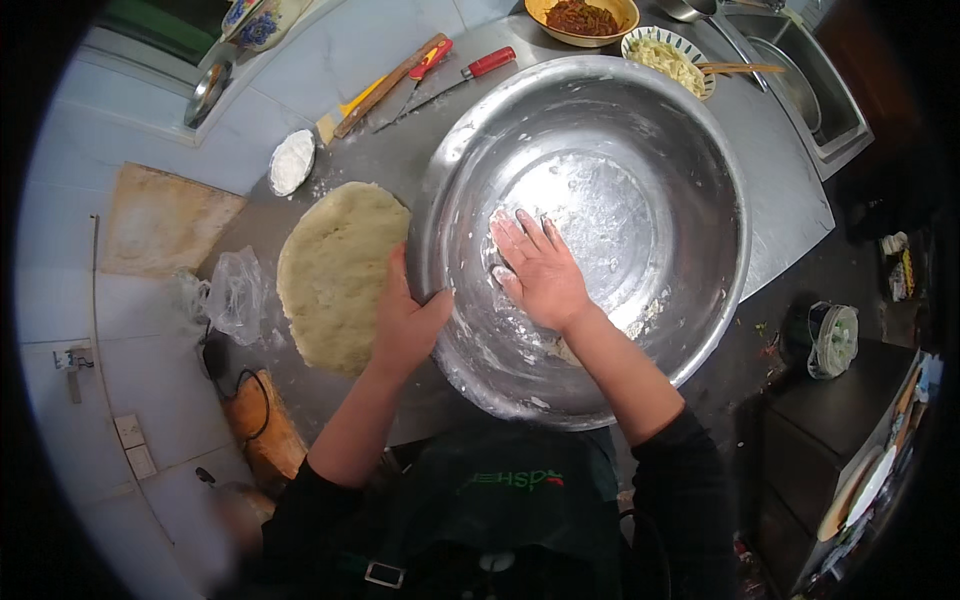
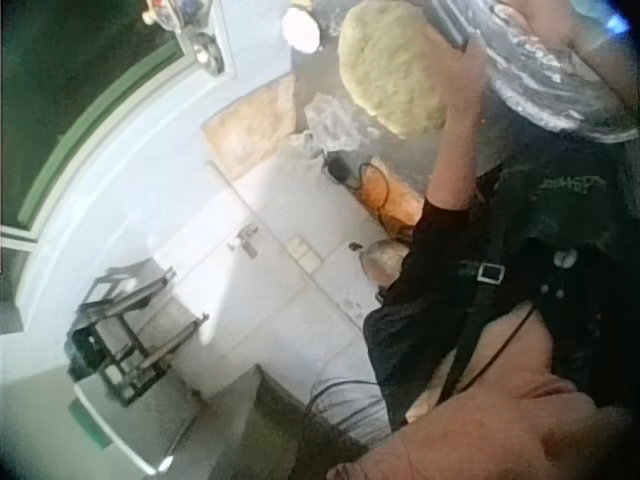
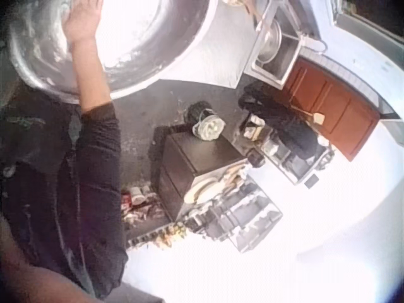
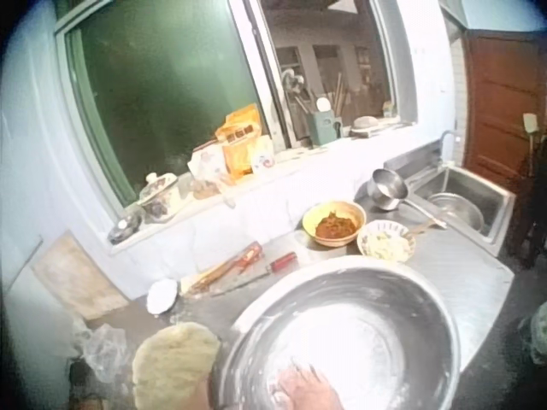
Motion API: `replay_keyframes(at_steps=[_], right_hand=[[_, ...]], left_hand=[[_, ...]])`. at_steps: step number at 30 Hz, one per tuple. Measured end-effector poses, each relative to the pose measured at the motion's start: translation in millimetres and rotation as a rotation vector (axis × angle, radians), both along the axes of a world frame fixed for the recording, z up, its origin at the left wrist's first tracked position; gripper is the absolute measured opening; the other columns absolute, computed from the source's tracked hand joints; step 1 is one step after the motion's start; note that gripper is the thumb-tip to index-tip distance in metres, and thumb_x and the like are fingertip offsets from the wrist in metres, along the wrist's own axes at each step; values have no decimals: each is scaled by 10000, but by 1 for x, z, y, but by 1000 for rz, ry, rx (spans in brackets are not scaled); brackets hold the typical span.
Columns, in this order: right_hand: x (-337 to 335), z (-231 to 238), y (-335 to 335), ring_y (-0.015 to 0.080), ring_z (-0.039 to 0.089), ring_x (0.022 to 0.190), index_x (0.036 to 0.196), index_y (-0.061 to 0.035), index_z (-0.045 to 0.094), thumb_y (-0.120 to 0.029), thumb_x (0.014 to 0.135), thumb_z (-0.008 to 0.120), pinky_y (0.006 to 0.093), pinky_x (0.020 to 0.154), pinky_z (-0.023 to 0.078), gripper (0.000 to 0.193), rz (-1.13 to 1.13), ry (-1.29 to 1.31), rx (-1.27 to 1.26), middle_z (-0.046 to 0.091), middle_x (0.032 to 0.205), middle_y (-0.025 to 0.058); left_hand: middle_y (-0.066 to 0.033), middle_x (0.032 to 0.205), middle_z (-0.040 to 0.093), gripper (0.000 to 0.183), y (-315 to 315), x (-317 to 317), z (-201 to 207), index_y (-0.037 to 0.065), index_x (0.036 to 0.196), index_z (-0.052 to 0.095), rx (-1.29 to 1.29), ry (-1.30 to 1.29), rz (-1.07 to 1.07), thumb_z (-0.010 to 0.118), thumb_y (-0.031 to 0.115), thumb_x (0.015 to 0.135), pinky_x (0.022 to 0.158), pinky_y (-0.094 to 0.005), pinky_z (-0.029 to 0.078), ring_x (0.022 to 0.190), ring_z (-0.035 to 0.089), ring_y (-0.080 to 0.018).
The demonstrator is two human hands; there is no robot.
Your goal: The person scrapes residual flour from a metal mixing bowl, then kneads a large dough mass on a stainless steel countertop. They use a bench scraper to fold and cut the dough, repeatedly incorporating flour to prevent sticking. The dough is shaped into a cohesive mass by the end of the clip.
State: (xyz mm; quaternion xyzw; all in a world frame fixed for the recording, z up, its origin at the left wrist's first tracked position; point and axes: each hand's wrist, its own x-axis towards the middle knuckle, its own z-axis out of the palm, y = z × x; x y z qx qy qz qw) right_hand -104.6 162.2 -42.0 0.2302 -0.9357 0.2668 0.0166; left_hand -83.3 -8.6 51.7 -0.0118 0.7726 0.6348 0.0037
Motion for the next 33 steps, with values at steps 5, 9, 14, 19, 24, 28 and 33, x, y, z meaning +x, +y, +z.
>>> replay_keyframes(at_steps=[5, 9, 14, 19, 24, 28, 33], right_hand=[[70, -18, 3, 265, 243, 1337, 1389, -66, 255, -345, 905, 419, 412, 1105, 156, 581, 262, -227, -129, 283, 1432, 131], [75, -26, 36, 253, 298, 1309, 1384, -75, 267, -328, 894, 451, 388, 1098, 192, 581, 480, -155, -10, 307, 1417, 134], [-40, 5, 24, 353, 456, 1097, 1289, 9, 348, -141, 821, 503, 410, 965, 364, 516, -347, -132, -220, 478, 1166, 219], [-73, 23, 14, 402, 540, 974, 967, 43, 584, -119, 790, 497, 420, 861, 433, 255, -543, -152, -568, 547, 1056, 261], [-53, 71, -6, 379, 588, 763, 692, 25, 616, -94, 720, 521, 438, 747, 474, 155, 219, -122, 1, 599, 776, 225], [-64, 68, 4, 316, 627, 767, 712, -13, 663, -117, 699, 562, 395, 694, 506, 146, 339, 80, 88, 632, 757, 166], [-129, 19, 115, 234, 655, 772, 810, -40, 703, -242, 757, 629, 351, 699, 508, 221, -654, -185, -17, 663, 800, 146]], left_hand=[[-100, 1157, 495, 584, 4, -4, 2, -18, 1269, 364, -39, -44, 45, 528, 2, 709, 923, -305, 376, 1065, 480, -165], [-106, 1155, 501, 615, -4, -5, -9, -19, 1280, 358, -3, -96, 1, 527, 0, 688, 927, -308, 374, 1069, 481, -173], [-100, 1146, 508, 626, -9, 1, -17, -8, 1280, 365, -52, -151, -68, 539, 28, 679, 932, -323, 373, 1066, 485, -186], [-75, 1133, 503, 620, -1, 6, -11, 9, 1266, 375, -42, -205, -121, 547, 46, 672, 934, -317, 367, 1053, 479, -165], [-56, 1104, 501, 622, -2, 3, -17, 14, 1269, 356, 44, -192, -162, 553, 50, 680, 924, -304, 366, 1035, 476, -146], [-57, 1102, 502, 625, -5, 1, -13, 13, 1267, 350, -40, -210, -165, 569, 59, 684, 924, -314, 369, 1031, 480, -151], [-92, 1070, 528, 627, 7, 3, 10, 3, 1251, 361, -139, -221, -160, 599, 103, 679, 901, -330, 389, 1002, 511, -189]])
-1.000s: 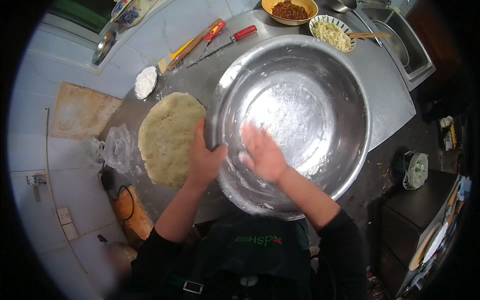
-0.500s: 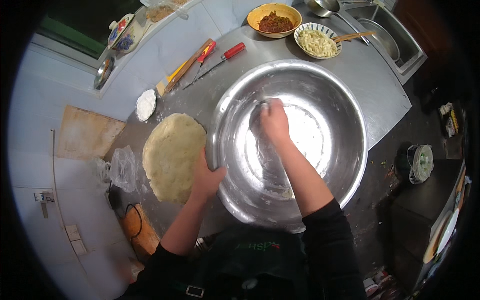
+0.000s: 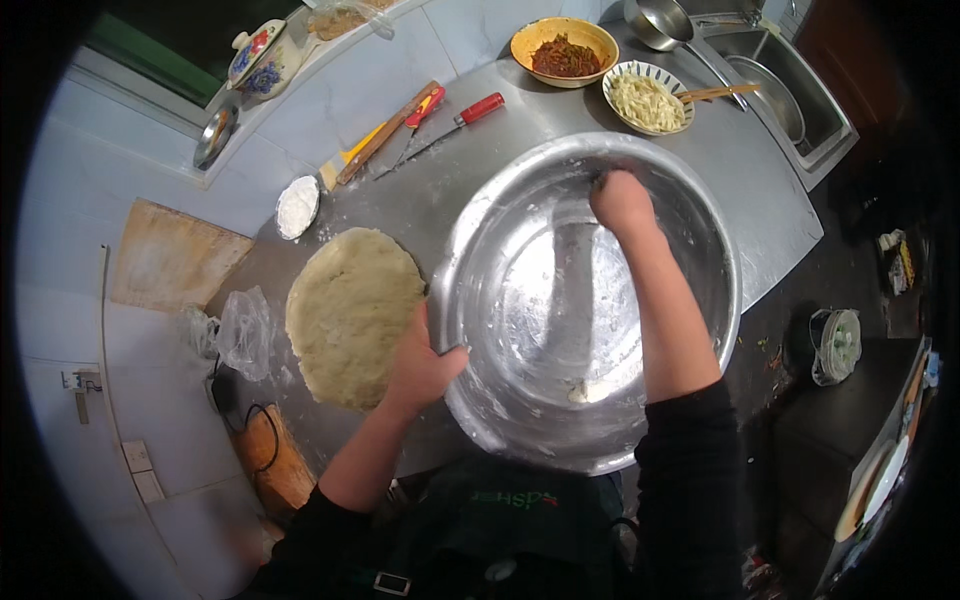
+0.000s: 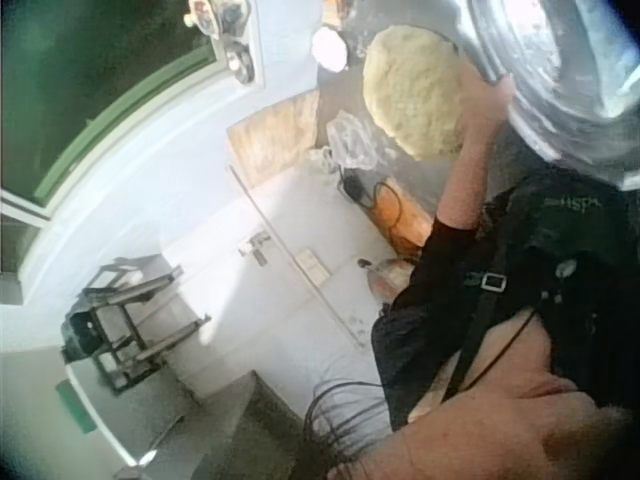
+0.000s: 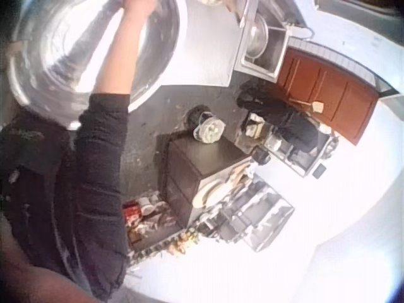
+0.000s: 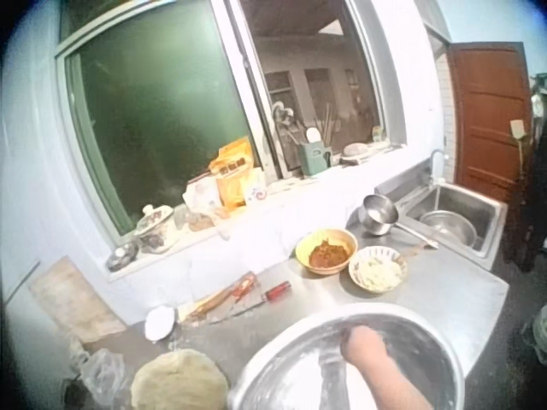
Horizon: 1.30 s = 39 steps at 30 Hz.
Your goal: The person scrapes residual flour from a metal mixing bowl, then kneads a large dough mass on a stainless steel countertop. They use a bench scraper to fold and cut the dough, repeatedly incorporating flour to prevent sticking. The dough is shaped into a cohesive mass by the end of the clip.
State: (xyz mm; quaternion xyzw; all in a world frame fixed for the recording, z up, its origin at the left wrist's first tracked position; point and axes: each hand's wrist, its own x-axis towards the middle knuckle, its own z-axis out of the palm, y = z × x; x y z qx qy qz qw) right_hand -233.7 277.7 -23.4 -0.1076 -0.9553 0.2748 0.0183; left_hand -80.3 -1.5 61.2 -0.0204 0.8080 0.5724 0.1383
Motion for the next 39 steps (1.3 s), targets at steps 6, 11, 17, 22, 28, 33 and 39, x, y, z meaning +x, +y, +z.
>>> replay_keyframes(at_steps=[6, 11, 17, 22, 28, 33, 39], right_hand=[[96, 31, -135, 327, 604, 865, 783, -8, 659, -162, 716, 570, 403, 797, 470, 190, 996, -124, -31, 628, 886, 212], [42, 16, -76, 339, 608, 832, 817, 10, 638, -224, 729, 599, 414, 784, 468, 254, 552, -274, -334, 626, 859, 223], [116, -72, 45, 376, 383, 1214, 1322, -51, 371, -335, 801, 598, 419, 985, 347, 635, 263, 312, 182, 347, 1366, 202], [232, -46, -80, 427, 32, 1353, 1412, 18, 109, -562, 820, 506, 459, 1095, 122, 919, 359, -440, -252, -8, 1434, 327], [233, -32, -118, 288, 150, 1367, 1426, -114, 184, -390, 897, 461, 373, 1090, 204, 658, 722, -176, -552, 167, 1471, 157], [234, -51, -24, 253, 207, 1354, 1401, -66, 258, -420, 883, 439, 382, 1108, 153, 653, 404, -326, 241, 286, 1441, 112], [238, -20, -134, 325, 131, 1366, 1391, 37, 191, -407, 911, 395, 380, 1108, 128, 685, 518, -208, -591, 140, 1460, 230]], left_hand=[[-137, 1046, 549, 621, -5, 0, -22, -23, 1237, 369, -95, 20, -15, 591, 104, 671, 882, -346, 401, 992, 532, -241], [-122, 1063, 548, 595, -2, 14, -16, -23, 1242, 378, -40, 95, 73, 551, 44, 677, 897, -339, 391, 1014, 524, -220], [-94, 1068, 550, 550, -3, 4, 19, -34, 1224, 399, 93, 241, 201, 516, -47, 686, 859, -286, 418, 981, 539, -171], [-31, 875, 535, 404, 7, 11, 29, -25, 1096, 466, 96, 273, 171, 549, -54, 702, 683, -235, 423, 763, 507, -78], [-14, 837, 508, 330, 7, 27, 35, 2, 1019, 481, 1, 422, 48, 579, -46, 708, 623, -208, 385, 708, 459, -56], [1, 844, 490, 321, 4, 37, 27, 4, 1024, 476, 109, 371, 64, 584, -34, 724, 625, -205, 385, 705, 451, -54], [-3, 854, 491, 344, 14, 36, 18, -1, 1046, 467, 219, 363, 157, 598, -27, 728, 649, -210, 394, 723, 456, -55]])
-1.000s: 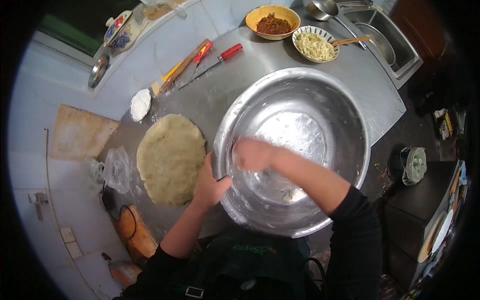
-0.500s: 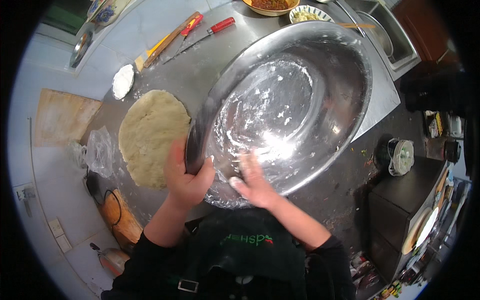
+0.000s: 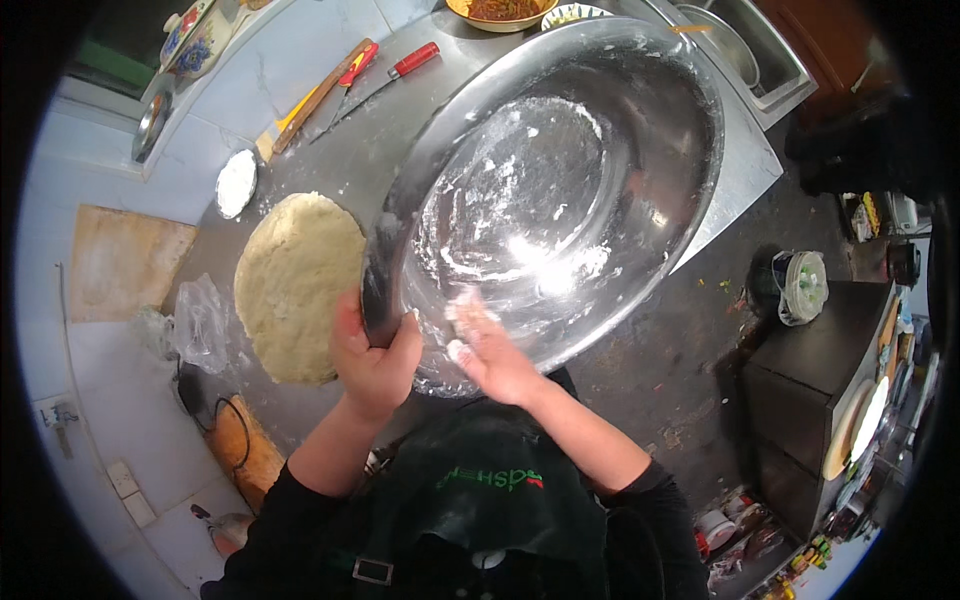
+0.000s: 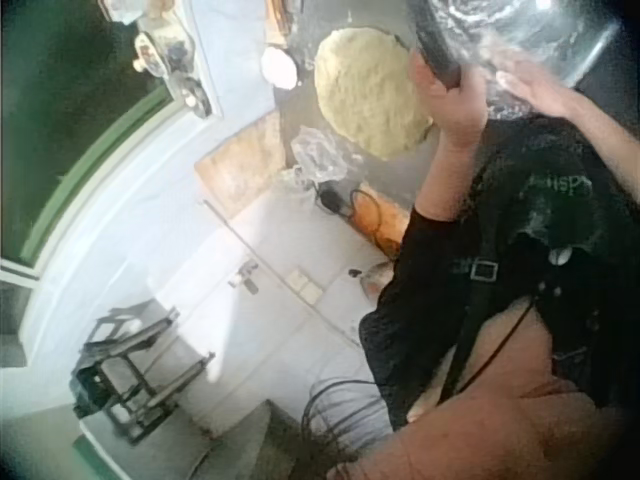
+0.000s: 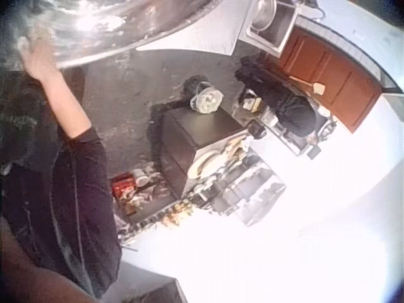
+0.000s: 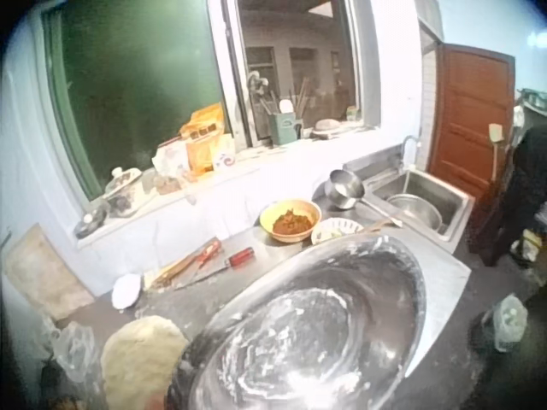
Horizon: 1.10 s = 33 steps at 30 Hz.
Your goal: The person scrapes residual flour from a metal mixing bowl, then kneads a large dough mass on a stainless steel countertop. They use a bench scraper to fold and cut the dough, repeatedly incorporating flour to prevent sticking. The dough is shaped into a cohesive mass by the end of the clip.
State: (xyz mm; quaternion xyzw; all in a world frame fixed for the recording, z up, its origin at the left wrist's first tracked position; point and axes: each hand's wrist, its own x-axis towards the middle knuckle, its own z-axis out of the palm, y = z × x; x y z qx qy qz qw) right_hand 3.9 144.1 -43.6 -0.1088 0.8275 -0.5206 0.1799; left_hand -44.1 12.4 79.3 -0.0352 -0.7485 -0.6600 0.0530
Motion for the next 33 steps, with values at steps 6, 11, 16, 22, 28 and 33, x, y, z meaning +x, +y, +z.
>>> replay_keyframes(at_steps=[6, 11, 16, 22, 28, 33], right_hand=[[-11, -35, 56, 284, 228, 1342, 1399, -69, 255, -402, 909, 397, 385, 1109, 141, 609, -40, 110, 458, 256, 1448, 136], [-17, -23, 43, 321, 242, 1330, 1348, 28, 322, -422, 904, 411, 388, 1088, 202, 638, -305, -43, 358, 216, 1445, 208], [-5, -19, 22, 339, 213, 1336, 1370, -29, 312, -354, 903, 426, 439, 1093, 171, 580, -141, 76, 402, 284, 1432, 145], [-9, -23, 37, 314, 254, 1323, 1347, -26, 355, -340, 888, 443, 441, 1086, 186, 563, -330, 99, 439, 373, 1383, 134], [-12, -15, 35, 301, 321, 1288, 1339, -74, 386, -317, 881, 456, 463, 1067, 217, 523, -292, 149, 475, 422, 1352, 97], [-12, -28, 35, 266, 341, 1278, 1347, -100, 381, -305, 880, 452, 458, 1069, 215, 514, -354, 212, 591, 443, 1339, 66]], left_hand=[[-18, 899, 504, 359, 1, 5, 0, -11, 1072, 445, 93, 11, 101, 569, -55, 738, 688, -199, 395, 761, 463, -59], [-25, 895, 499, 385, -8, 9, -2, -10, 1095, 437, -101, 90, -63, 556, -72, 734, 671, -198, 389, 748, 455, -54], [-19, 907, 475, 400, 3, 16, 4, -7, 1106, 427, -106, 65, -7, 549, -78, 733, 703, -210, 388, 765, 444, -61], [-36, 968, 477, 438, -4, 10, 0, 3, 1140, 396, -88, 107, -41, 548, -71, 737, 757, -218, 392, 834, 459, -77], [-43, 991, 486, 434, -5, 13, 1, 5, 1144, 397, -120, 97, -45, 532, -85, 742, 798, -240, 402, 870, 470, -87], [-65, 1063, 494, 461, -3, 12, -1, 2, 1175, 378, -21, 72, -32, 520, -96, 747, 859, -254, 391, 953, 486, -108]])
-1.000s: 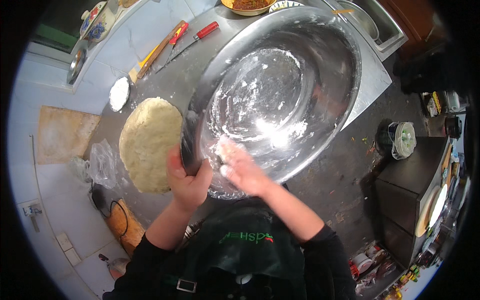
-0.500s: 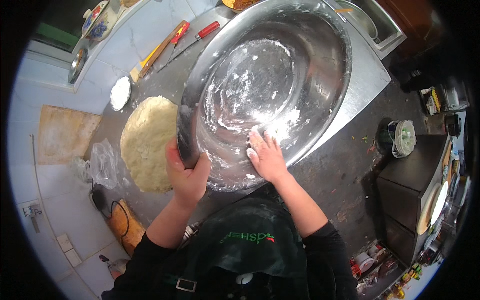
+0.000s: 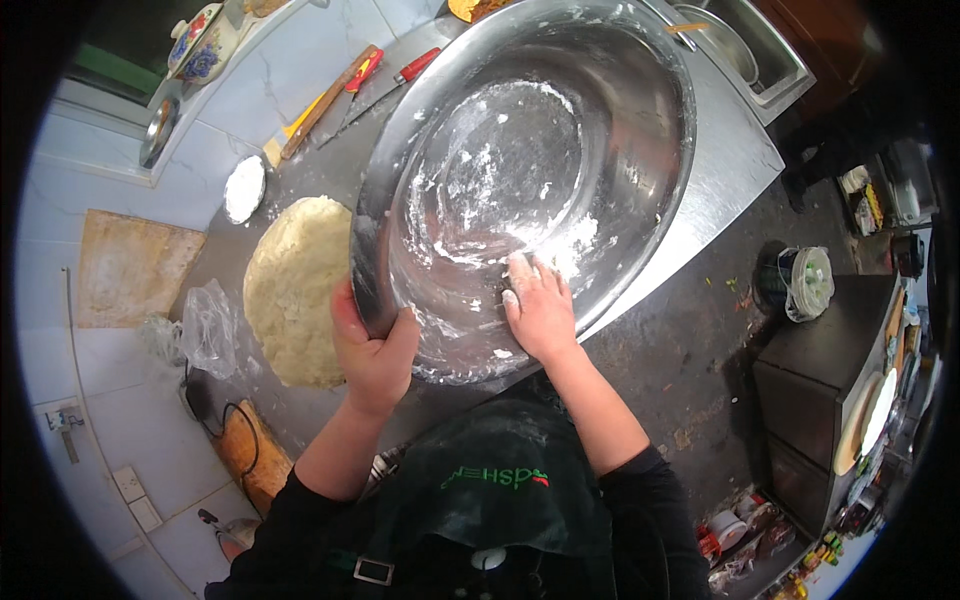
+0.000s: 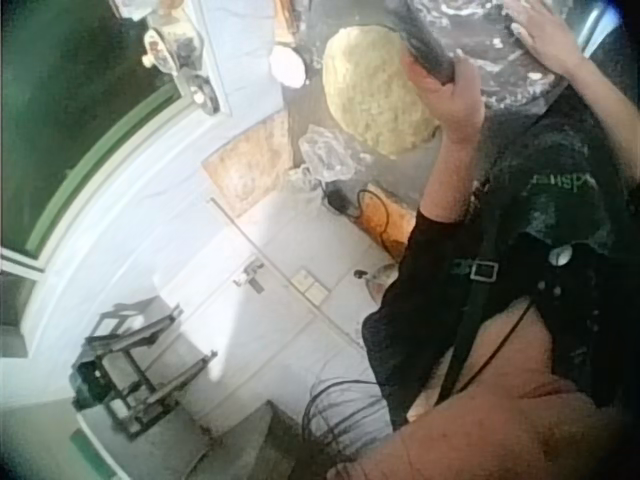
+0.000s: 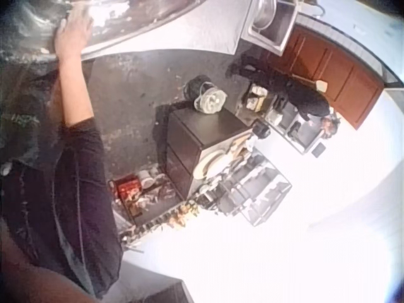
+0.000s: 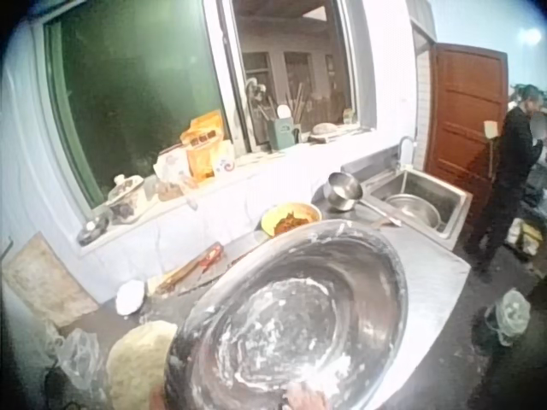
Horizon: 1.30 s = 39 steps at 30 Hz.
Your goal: The person scrapes residual flour from a metal mixing bowl, then kneads a large dough mass on a stainless steel countertop. They use a bench scraper to fold and cut the dough, repeatedly incorporating flour to prevent sticking. The dough is shaped into a cohesive mass by the end of the clip.
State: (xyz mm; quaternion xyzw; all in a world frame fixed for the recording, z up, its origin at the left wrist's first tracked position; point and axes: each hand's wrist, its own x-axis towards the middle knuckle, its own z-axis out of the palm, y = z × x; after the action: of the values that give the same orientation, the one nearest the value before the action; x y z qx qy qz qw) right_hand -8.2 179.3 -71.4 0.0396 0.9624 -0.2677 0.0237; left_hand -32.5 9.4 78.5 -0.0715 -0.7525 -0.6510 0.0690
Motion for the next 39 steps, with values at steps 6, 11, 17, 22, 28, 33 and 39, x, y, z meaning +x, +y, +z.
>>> replay_keyframes(at_steps=[6, 11, 17, 22, 28, 33, 39], right_hand=[[-7, 11, -12, 295, 361, 1262, 1341, -11, 350, -304, 878, 456, 405, 1053, 262, 558, 19, -60, -84, 402, 1354, 167], [-16, 52, -60, 315, 245, 1330, 1362, 22, 279, -294, 911, 407, 373, 1096, 193, 566, 208, 30, -685, 265, 1427, 195], [-31, 39, -38, 299, 197, 1351, 1388, -13, 244, -317, 902, 435, 376, 1105, 158, 604, 376, 45, -343, 219, 1453, 174], [-46, -20, 20, 347, 171, 1349, 1390, 39, 174, -375, 874, 492, 370, 1107, 147, 734, -62, -13, -174, 174, 1451, 226], [-86, 25, -46, 347, 71, 1371, 1383, 87, 93, -361, 839, 543, 376, 1120, 78, 836, 109, 161, -341, 77, 1459, 263], [-109, -22, 14, 352, 129, 1360, 1390, 58, 144, -374, 857, 508, 376, 1118, 98, 777, -238, 227, -349, 125, 1452, 260], [-94, 42, -58, 321, 238, 1329, 1379, 28, 218, -370, 838, 553, 399, 1100, 175, 750, 411, 252, -382, 242, 1428, 222]], left_hand=[[-78, 1116, 489, 509, 0, 3, -6, 1, 1219, 336, 64, -31, 12, 508, -105, 751, 904, -273, 378, 1027, 484, -129], [-78, 1154, 482, 553, -1, 5, -13, 12, 1252, 320, 85, -6, 41, 509, -110, 747, 917, -278, 370, 1056, 475, -141], [-77, 1172, 472, 587, -10, -2, -13, 15, 1278, 312, -50, -33, 70, 517, -107, 741, 926, -278, 361, 1066, 466, -155], [-74, 1110, 484, 502, -12, -6, -3, -1, 1222, 338, -113, -14, 34, 501, -100, 757, 891, -263, 375, 1010, 477, -129], [-90, 1164, 473, 607, -9, -17, 0, -15, 1303, 279, -1, -129, 109, 522, -78, 751, 925, -287, 368, 1064, 467, -160], [-95, 1188, 467, 631, -11, -25, 7, -18, 1319, 267, -67, -85, 116, 528, -73, 746, 919, -294, 384, 1060, 481, -175], [-94, 1178, 476, 609, -14, -41, 6, -24, 1303, 284, -37, -164, 93, 515, -67, 741, 936, -298, 369, 1077, 470, -173]])
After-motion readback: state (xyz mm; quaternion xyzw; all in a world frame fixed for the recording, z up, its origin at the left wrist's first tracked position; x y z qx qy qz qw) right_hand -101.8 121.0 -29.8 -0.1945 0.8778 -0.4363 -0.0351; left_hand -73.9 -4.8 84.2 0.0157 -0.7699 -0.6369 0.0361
